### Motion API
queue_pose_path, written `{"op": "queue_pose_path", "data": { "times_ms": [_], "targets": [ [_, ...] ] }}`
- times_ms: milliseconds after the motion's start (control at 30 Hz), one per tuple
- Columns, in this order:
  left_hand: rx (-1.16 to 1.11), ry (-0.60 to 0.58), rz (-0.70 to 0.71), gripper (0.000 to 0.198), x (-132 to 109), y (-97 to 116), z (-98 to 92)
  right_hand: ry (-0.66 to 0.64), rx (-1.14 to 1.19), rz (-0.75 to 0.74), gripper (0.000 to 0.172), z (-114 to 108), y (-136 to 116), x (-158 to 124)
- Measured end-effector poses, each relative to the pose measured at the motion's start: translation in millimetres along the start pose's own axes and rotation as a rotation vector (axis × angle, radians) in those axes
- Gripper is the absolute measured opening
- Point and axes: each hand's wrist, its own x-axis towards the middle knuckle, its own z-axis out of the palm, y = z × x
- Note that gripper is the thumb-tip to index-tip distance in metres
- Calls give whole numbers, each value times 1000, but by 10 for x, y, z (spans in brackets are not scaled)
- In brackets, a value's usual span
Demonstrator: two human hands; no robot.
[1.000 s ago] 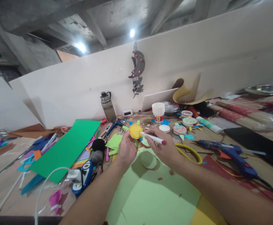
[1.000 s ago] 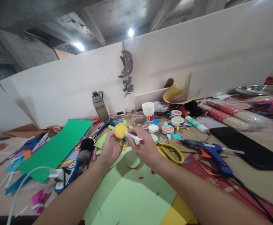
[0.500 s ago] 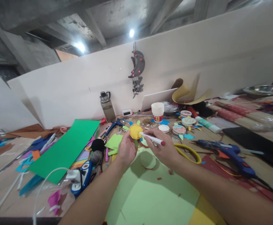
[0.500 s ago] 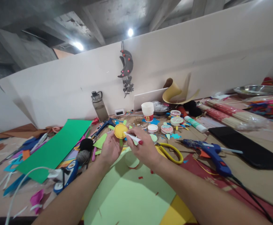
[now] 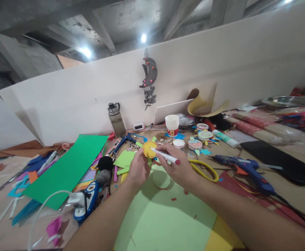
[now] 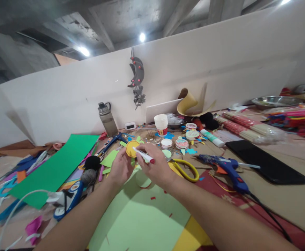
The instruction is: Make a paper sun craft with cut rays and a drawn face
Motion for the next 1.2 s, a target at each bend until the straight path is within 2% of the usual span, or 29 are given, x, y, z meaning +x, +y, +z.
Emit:
{"op": "queue_pose_path", "data": {
  "times_ms": [1200],
  "targets": [
    [56, -20, 25, 22, 33, -39, -21, 19, -2, -36, 11, -5, -12, 8]
  ]
}}
